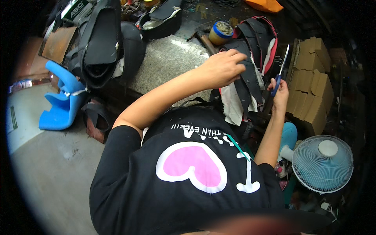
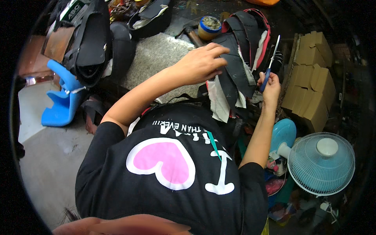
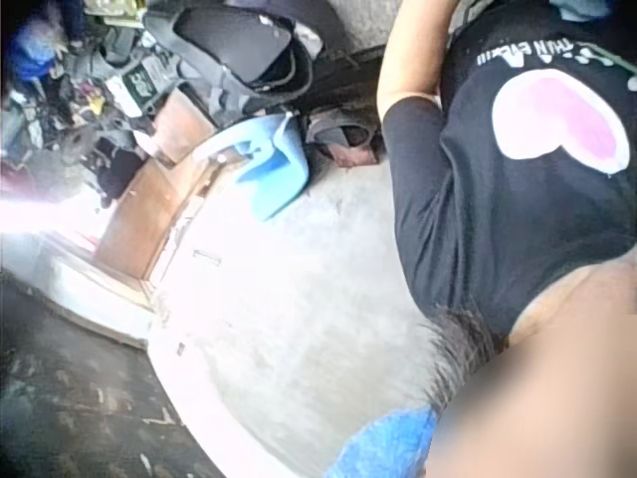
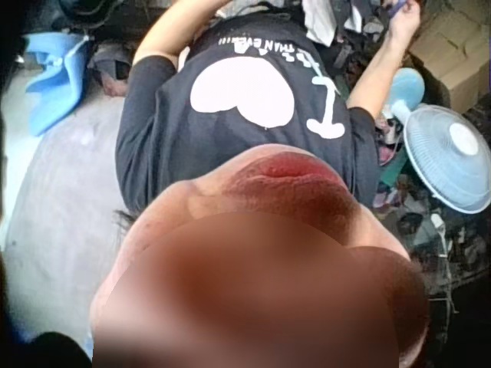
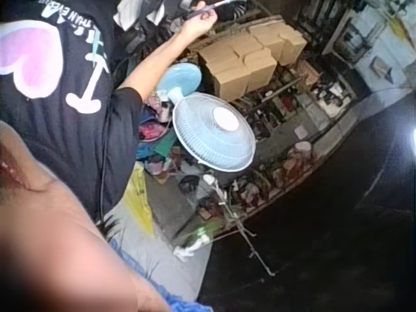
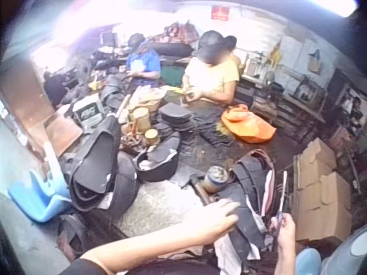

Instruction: The person repeatedly places a white paper template inside a black shoe upper and trims the excess material along the template edge using scissors. The person flips and repositions the shoe upper multiple times to trim different sections, then sets the trimmed piece aside and repeats the process with another shoe upper.

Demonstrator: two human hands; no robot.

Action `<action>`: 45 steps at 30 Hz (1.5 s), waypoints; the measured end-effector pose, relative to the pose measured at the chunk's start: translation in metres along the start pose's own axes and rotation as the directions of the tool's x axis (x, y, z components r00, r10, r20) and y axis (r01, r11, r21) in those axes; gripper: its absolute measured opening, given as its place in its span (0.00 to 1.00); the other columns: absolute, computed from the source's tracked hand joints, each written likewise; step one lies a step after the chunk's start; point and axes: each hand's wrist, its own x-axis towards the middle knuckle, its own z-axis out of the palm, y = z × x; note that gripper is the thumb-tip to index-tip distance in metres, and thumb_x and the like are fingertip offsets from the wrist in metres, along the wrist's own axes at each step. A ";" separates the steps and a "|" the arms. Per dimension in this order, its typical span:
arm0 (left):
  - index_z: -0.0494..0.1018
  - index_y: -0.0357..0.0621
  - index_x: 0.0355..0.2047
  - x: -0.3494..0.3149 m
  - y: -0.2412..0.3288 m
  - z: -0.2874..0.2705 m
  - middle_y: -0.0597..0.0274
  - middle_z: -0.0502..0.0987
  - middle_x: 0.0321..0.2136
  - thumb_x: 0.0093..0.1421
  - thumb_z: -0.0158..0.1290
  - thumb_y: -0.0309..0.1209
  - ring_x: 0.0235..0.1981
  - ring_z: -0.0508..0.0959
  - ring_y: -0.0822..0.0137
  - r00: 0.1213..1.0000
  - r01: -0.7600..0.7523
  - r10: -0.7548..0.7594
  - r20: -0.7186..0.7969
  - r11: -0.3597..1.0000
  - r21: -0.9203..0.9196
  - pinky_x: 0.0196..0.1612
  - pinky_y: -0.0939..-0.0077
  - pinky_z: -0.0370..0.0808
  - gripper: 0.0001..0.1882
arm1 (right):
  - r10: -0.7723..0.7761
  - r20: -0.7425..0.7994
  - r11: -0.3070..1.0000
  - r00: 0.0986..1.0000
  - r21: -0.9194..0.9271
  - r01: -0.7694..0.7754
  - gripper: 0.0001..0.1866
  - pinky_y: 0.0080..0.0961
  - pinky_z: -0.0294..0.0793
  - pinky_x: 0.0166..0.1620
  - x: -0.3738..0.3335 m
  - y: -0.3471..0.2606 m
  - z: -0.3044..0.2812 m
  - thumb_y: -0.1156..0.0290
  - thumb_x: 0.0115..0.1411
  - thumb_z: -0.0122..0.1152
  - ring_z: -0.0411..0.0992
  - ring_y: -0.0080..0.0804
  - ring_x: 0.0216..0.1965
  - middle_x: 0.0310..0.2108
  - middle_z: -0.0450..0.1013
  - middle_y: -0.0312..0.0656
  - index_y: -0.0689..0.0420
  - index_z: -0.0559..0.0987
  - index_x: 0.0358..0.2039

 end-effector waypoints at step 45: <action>0.70 0.49 0.53 0.139 -0.048 0.086 0.55 0.66 0.59 0.57 0.50 0.33 0.59 0.67 0.56 0.983 -0.083 0.154 -0.100 0.859 0.505 0.58 0.45 0.62 0.22 | -0.427 -0.031 0.883 0.904 -0.230 0.410 0.12 0.24 0.71 0.33 0.230 0.033 0.043 0.72 0.53 0.66 0.70 0.23 0.28 0.28 0.74 0.35 0.61 0.75 0.37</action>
